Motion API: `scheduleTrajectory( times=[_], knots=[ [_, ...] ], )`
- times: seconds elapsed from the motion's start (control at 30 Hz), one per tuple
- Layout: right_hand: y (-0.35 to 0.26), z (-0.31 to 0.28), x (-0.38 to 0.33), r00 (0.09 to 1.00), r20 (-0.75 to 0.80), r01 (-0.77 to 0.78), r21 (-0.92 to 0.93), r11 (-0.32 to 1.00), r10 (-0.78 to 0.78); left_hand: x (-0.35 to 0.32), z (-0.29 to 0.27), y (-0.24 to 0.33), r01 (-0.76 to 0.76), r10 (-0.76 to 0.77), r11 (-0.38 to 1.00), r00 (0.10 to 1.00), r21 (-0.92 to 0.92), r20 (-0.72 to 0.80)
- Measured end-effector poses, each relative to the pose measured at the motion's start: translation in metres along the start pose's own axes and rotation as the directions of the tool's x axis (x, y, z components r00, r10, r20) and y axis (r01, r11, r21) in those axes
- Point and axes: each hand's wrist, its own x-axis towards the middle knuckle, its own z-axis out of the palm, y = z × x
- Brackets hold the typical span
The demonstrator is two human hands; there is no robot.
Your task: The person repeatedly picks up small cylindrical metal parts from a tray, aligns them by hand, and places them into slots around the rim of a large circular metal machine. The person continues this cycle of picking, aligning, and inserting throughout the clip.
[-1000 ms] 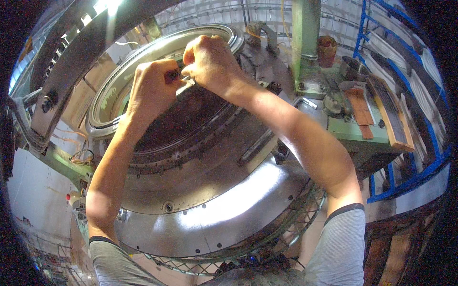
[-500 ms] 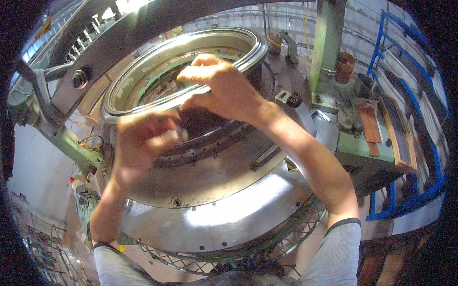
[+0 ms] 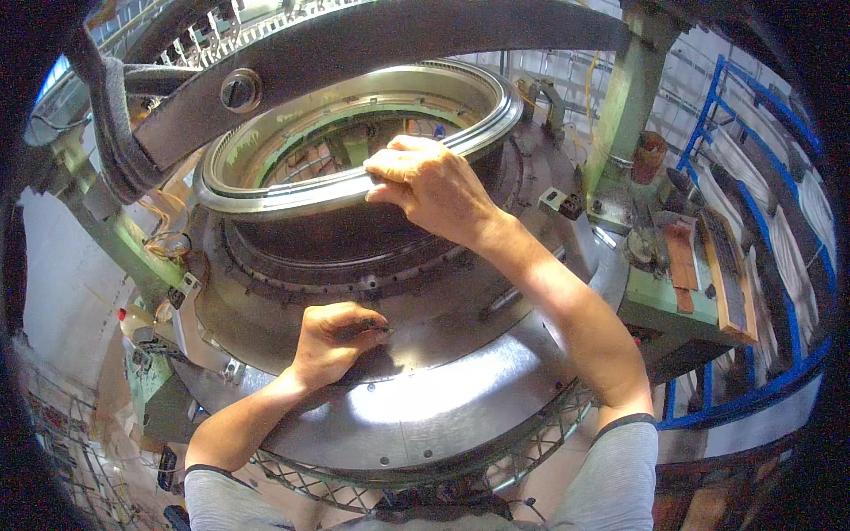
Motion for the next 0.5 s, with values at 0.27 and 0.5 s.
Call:
scheduleTrajectory(
  times=[0.27, 0.5],
  knots=[
    [-0.0031, 0.0005, 0.0055, 1.0, -0.004, 0.023, 0.063, 0.998, -0.023, -0.0027, 0.0008, 0.0015, -0.066, 0.065, 0.998, 0.997, 0.021, 0.039],
    [-0.0038, 0.0034, 0.002, 0.997, -0.07, -0.008, 0.034, 0.999, 0.011, -0.0033, 0.0014, 0.0045, -0.072, 0.07, 0.996, 0.997, 0.044, 0.041]
  ],
)
